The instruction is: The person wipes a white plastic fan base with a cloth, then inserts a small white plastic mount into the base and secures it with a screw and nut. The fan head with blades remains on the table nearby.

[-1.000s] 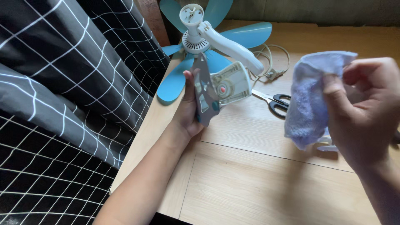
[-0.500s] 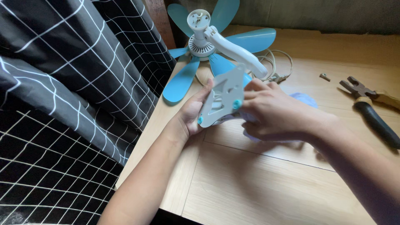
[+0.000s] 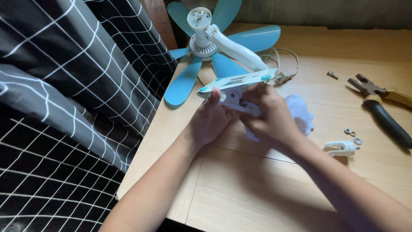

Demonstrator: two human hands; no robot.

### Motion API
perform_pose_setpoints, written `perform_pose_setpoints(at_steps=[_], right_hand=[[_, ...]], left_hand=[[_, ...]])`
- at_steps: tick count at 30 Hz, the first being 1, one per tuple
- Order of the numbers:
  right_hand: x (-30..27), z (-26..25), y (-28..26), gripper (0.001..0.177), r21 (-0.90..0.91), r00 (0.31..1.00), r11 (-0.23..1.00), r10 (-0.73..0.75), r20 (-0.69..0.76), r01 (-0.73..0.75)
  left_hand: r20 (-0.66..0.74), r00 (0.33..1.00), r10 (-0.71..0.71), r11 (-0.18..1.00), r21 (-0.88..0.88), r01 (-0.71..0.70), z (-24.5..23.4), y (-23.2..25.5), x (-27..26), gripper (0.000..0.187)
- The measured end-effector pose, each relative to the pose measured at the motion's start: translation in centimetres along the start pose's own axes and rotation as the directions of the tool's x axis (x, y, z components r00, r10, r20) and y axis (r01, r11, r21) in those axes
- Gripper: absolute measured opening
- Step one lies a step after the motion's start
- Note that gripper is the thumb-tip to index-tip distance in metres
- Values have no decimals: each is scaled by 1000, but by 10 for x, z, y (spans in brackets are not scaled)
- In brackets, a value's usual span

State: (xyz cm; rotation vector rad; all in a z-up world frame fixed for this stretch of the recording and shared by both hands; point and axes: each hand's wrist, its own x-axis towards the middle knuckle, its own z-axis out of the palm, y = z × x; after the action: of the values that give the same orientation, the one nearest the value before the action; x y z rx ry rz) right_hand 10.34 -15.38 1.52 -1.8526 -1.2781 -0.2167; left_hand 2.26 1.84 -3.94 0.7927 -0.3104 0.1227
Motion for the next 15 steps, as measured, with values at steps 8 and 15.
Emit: perform_pose_setpoints(at_steps=[8,15], right_hand=[[-1,0,-2,36,94,999,995,-40,-35,43],[7,-52,6,33,380,902,837,271,336,-393]], left_hand=[[7,993,121,990,-70,-120,-3,-4,-4,69],[-24,999,37,985,-166,-40,-5,12,-6,80]])
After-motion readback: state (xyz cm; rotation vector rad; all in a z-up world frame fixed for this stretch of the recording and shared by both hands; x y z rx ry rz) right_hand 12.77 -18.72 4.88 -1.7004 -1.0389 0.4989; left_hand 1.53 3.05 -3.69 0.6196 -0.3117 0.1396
